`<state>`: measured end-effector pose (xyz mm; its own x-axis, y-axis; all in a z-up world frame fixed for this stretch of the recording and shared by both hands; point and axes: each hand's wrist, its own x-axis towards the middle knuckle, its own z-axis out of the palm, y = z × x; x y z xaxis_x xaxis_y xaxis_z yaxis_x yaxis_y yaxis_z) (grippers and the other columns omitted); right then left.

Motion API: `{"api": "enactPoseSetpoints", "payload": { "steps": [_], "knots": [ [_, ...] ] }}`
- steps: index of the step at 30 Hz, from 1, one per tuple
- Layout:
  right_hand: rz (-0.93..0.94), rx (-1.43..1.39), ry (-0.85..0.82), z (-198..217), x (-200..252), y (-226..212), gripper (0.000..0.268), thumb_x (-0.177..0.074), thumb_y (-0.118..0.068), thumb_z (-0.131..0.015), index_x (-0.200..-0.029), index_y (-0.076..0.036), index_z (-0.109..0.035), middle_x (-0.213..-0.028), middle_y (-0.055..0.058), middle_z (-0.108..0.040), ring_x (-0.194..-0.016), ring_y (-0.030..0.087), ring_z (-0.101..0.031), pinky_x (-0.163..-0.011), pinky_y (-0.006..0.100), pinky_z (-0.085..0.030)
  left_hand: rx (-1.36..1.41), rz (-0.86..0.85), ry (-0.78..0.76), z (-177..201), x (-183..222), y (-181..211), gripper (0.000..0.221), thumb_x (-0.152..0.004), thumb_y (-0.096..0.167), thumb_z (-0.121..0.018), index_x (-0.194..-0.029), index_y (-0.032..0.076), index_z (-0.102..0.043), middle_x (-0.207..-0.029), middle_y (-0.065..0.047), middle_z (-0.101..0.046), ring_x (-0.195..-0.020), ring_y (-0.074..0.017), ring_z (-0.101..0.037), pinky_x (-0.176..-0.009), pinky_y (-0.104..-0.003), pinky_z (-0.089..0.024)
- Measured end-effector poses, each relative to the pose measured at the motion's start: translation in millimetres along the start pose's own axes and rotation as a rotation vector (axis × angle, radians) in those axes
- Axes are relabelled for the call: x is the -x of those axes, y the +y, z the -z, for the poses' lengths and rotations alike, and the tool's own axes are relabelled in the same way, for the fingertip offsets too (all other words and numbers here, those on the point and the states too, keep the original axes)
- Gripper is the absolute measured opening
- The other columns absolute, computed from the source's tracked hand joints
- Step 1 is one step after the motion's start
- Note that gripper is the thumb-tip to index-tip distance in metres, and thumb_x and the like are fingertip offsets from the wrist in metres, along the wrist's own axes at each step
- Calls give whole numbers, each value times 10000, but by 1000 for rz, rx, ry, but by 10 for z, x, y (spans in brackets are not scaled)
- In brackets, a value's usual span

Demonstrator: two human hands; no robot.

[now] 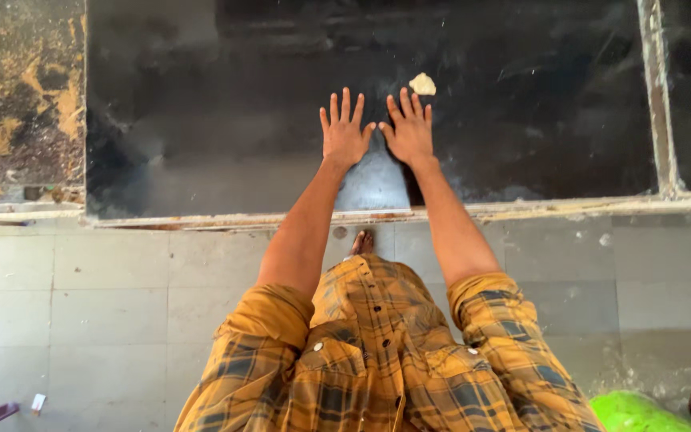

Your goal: The person kneads a large mass of dough in a metal bowl by hand, then takes a small piece of dough and rolls it across a black countertop.

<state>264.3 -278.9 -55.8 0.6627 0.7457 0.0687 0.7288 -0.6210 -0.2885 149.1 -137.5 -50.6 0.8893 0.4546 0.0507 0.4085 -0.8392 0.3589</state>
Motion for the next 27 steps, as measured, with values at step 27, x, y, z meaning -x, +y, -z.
{"api": "enactPoseSetpoints", "payload": {
  "steps": [27],
  "knots": [
    [145,-41,-53,548,574,902,721,-920,-519,-653,-1535,-180,-492,-1661,141,-330,-1526,362,-292,-1225,559,-220,25,94,3,-368,123,1107,840,-983,517,-528,-1613,35,-255,-1674,-300,-68,-1538,-539,-28,-1174,-760,-71]
  ]
}}
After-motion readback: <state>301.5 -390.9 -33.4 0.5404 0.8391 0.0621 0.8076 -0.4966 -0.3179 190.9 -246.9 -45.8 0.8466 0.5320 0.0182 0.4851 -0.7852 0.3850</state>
